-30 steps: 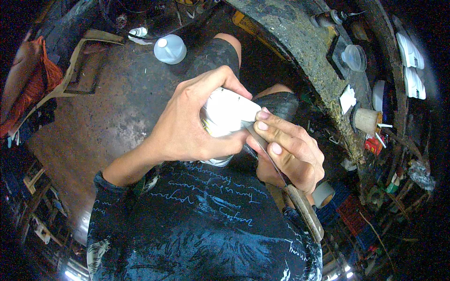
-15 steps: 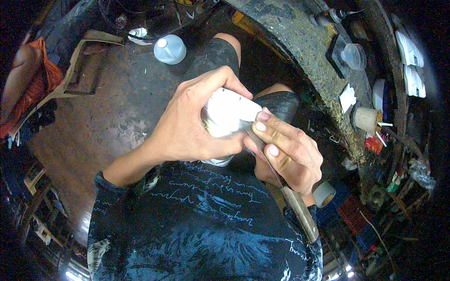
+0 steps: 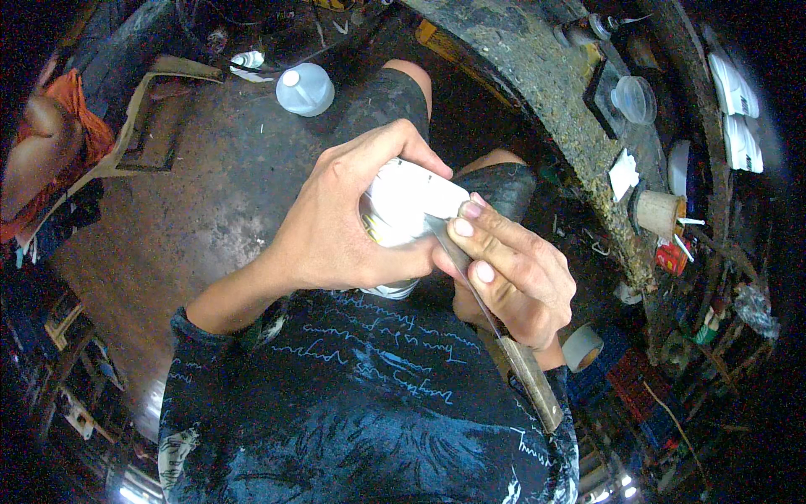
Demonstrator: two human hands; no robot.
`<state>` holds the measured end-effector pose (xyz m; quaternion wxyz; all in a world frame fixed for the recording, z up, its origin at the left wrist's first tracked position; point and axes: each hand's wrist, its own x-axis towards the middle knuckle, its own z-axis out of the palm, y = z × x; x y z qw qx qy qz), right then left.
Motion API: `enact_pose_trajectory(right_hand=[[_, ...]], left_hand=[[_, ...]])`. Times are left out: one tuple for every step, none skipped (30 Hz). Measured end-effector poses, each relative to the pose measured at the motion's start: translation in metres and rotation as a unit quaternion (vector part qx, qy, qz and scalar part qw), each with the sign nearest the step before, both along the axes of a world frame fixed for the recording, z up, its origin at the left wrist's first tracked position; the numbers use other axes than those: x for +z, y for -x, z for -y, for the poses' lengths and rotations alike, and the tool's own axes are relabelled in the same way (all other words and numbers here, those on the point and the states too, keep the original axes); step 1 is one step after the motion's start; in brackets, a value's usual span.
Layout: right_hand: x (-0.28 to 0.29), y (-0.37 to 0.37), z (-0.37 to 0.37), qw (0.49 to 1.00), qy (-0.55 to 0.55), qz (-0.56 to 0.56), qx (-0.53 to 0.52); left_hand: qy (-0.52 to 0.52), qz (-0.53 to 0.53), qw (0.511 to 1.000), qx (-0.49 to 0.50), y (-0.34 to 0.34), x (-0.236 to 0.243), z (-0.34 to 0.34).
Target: The person applies glue to the sole of a white athletic shoe using a small bottle and a metal tool, then presses the sole back onto the shoe. The person repeats the gluing and pressing steps on different sections of the sole and inspects the shoe afterward.
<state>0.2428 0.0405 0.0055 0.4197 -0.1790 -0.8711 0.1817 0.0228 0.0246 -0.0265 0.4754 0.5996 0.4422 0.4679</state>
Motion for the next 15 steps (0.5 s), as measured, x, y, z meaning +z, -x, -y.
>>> enact_pose_trajectory(right_hand=[[-0.0011, 0.0011, -0.0007, 1.0, -0.009, -0.003, 0.0], [-0.0021, 0.002, -0.001, 1.0, -0.017, -0.011, -0.003], [-0.0026, 0.0025, -0.0011, 1.0, -0.022, -0.007, -0.004], [-0.0025, 0.0024, -0.001, 1.0, -0.012, -0.008, -0.005], [-0.0014, 0.0014, -0.0006, 1.0, 0.0, 0.003, -0.003], [-0.0007, 0.0007, -0.0003, 1.0, 0.003, 0.001, -0.003], [-0.0005, 0.0004, -0.0005, 1.0, 0.0, 0.012, -0.001], [-0.0004, 0.0, -0.001, 1.0, -0.014, 0.009, -0.002], [-0.0004, -0.0001, -0.0017, 1.0, -0.024, 0.012, -0.002], [0.0003, -0.0009, -0.0023, 1.0, -0.024, 0.013, 0.001], [0.0013, -0.002, -0.0032, 1.0, -0.02, 0.02, 0.003], [0.0019, -0.0025, -0.004, 0.999, -0.021, 0.025, 0.005], [0.0022, -0.0029, -0.0048, 0.999, -0.021, 0.03, 0.007], [0.002, -0.003, -0.0057, 0.999, -0.026, 0.032, 0.008], [0.0013, -0.0027, -0.0063, 0.999, -0.033, 0.028, 0.006]], left_hand=[[0.005, 0.005, 1.0, -0.001, 0.0, -0.0003, 0.0], [0.0, 0.003, 1.0, -0.001, 0.0001, -0.0005, 0.0001], [0.001, 0.003, 1.0, -0.001, 0.0002, -0.0006, 0.0003], [0.004, 0.004, 1.0, -0.004, 0.0005, -0.0007, 0.0003], [-0.002, 0.003, 1.0, -0.002, 0.0008, -0.0008, 0.0001], [-0.005, 0.003, 1.0, -0.003, 0.0011, -0.0009, -0.0001], [-0.001, 0.005, 1.0, -0.004, 0.0013, -0.0009, -0.0003], [-0.006, 0.001, 1.0, -0.003, 0.0013, -0.0006, 0.0], [-0.004, -0.001, 1.0, -0.003, 0.0012, -0.0002, 0.0003], [0.002, 0.001, 1.0, -0.004, 0.001, 0.0, 0.0004], [-0.003, -0.002, 1.0, -0.003, 0.0007, 0.0002, 0.0004], [-0.003, -0.001, 1.0, -0.003, 0.0002, 0.0004, 0.0004], [0.003, 0.002, 1.0, -0.005, -0.0002, 0.0005, 0.0004], [-0.005, -0.002, 1.0, -0.004, -0.0004, 0.0007, 0.0004], [-0.006, -0.005, 1.0, -0.004, -0.0005, 0.001, 0.0004]])
